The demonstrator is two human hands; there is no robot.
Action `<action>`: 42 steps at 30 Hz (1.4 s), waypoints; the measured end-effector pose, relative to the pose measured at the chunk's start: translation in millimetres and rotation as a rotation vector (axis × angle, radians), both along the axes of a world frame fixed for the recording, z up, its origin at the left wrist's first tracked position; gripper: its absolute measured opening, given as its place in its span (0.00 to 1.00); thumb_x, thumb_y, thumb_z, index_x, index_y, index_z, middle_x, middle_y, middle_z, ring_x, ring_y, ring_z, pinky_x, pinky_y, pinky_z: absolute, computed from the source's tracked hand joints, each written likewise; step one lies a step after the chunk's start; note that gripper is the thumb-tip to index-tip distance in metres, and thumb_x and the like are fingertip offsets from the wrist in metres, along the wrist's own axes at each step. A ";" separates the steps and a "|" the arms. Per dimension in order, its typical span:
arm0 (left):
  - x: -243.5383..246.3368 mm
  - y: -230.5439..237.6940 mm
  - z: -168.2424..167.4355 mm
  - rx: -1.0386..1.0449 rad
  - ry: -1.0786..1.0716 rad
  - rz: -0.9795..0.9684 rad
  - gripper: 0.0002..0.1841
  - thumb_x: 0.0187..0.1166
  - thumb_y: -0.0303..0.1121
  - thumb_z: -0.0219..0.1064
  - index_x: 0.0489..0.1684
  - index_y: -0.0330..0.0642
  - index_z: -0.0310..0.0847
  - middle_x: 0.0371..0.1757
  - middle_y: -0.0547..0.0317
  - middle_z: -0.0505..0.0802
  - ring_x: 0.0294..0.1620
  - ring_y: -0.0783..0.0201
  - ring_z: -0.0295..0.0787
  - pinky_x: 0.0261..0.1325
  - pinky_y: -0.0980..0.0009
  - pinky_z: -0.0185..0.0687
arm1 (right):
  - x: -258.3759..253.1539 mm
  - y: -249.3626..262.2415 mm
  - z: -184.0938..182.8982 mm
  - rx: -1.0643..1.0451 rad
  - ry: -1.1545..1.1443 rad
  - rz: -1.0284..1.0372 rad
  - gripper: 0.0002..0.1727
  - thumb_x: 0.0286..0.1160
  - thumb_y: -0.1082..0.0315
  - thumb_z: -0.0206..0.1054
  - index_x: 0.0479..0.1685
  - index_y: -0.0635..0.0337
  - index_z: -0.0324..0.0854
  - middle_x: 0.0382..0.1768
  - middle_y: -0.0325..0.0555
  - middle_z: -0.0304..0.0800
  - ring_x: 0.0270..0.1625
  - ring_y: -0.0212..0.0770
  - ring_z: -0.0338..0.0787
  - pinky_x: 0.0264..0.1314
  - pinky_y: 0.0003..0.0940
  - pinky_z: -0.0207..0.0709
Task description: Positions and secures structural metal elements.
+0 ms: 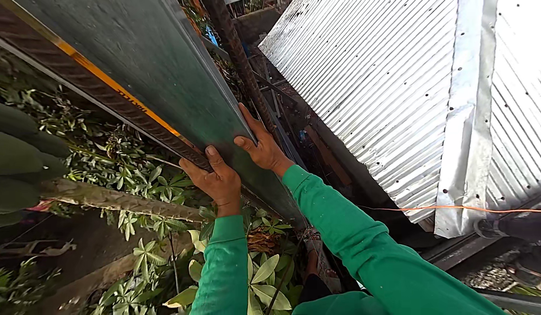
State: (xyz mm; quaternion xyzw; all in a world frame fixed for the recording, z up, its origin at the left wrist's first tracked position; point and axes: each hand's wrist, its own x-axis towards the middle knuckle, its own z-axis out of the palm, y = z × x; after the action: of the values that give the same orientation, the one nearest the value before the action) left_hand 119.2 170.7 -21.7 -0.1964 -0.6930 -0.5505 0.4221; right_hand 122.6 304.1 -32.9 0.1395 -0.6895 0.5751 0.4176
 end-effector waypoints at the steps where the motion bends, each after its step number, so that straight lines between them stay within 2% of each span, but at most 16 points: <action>1: -0.2 0.0 0.2 0.001 0.001 -0.003 0.25 0.90 0.46 0.57 0.71 0.32 0.71 0.59 0.52 0.85 0.62 0.67 0.83 0.69 0.69 0.77 | 0.2 0.4 -0.1 0.003 -0.002 0.000 0.57 0.76 0.27 0.55 0.95 0.63 0.50 0.84 0.62 0.70 0.84 0.50 0.73 0.88 0.46 0.65; 10: 0.3 -1.3 0.8 0.017 -0.031 -0.055 0.26 0.90 0.47 0.57 0.74 0.34 0.70 0.62 0.52 0.84 0.64 0.66 0.82 0.70 0.68 0.78 | 0.8 -0.1 -0.4 0.010 0.027 -0.017 0.55 0.78 0.29 0.57 0.93 0.67 0.52 0.85 0.62 0.69 0.85 0.49 0.72 0.89 0.45 0.64; 15: -1.8 -1.4 -1.3 0.006 -0.004 -0.032 0.24 0.90 0.46 0.56 0.71 0.33 0.71 0.60 0.52 0.84 0.63 0.66 0.82 0.69 0.68 0.78 | 1.8 -0.2 0.6 0.009 0.004 -0.014 0.56 0.78 0.28 0.56 0.94 0.64 0.51 0.85 0.62 0.69 0.85 0.50 0.72 0.89 0.46 0.64; 23: -3.6 -2.1 -1.1 0.007 -0.005 -0.046 0.25 0.90 0.47 0.57 0.73 0.34 0.70 0.60 0.53 0.84 0.61 0.67 0.83 0.68 0.69 0.78 | -1.0 0.2 -1.4 0.009 0.029 -0.027 0.56 0.78 0.28 0.56 0.93 0.66 0.52 0.84 0.63 0.70 0.85 0.49 0.73 0.89 0.45 0.65; 27: -3.5 -2.3 -2.4 -0.003 -0.007 -0.045 0.25 0.90 0.46 0.56 0.74 0.34 0.70 0.63 0.52 0.84 0.66 0.67 0.81 0.71 0.69 0.76 | -0.1 -0.2 -0.6 0.010 0.011 -0.033 0.57 0.77 0.27 0.56 0.94 0.65 0.52 0.84 0.61 0.70 0.85 0.48 0.73 0.89 0.45 0.65; 39: -1.6 -2.4 0.0 0.015 -0.028 -0.065 0.26 0.90 0.46 0.57 0.74 0.34 0.70 0.61 0.53 0.84 0.64 0.67 0.82 0.70 0.69 0.78 | 3.7 -0.4 1.8 0.011 -0.009 -0.021 0.55 0.78 0.30 0.57 0.94 0.65 0.51 0.84 0.63 0.69 0.85 0.51 0.73 0.88 0.47 0.65; 42: -2.6 -1.9 -0.9 0.016 -0.029 -0.061 0.26 0.90 0.47 0.57 0.74 0.33 0.70 0.61 0.53 0.84 0.63 0.67 0.82 0.69 0.69 0.78 | 1.6 -0.2 0.6 0.010 -0.002 -0.025 0.56 0.77 0.28 0.56 0.94 0.65 0.51 0.84 0.62 0.69 0.85 0.50 0.72 0.88 0.46 0.66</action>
State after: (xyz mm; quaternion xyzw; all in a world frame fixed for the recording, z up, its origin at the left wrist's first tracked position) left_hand 116.6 168.8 -22.7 -0.2064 -0.6883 -0.5712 0.3966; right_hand 124.3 303.9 -32.3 0.1325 -0.6943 0.5667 0.4234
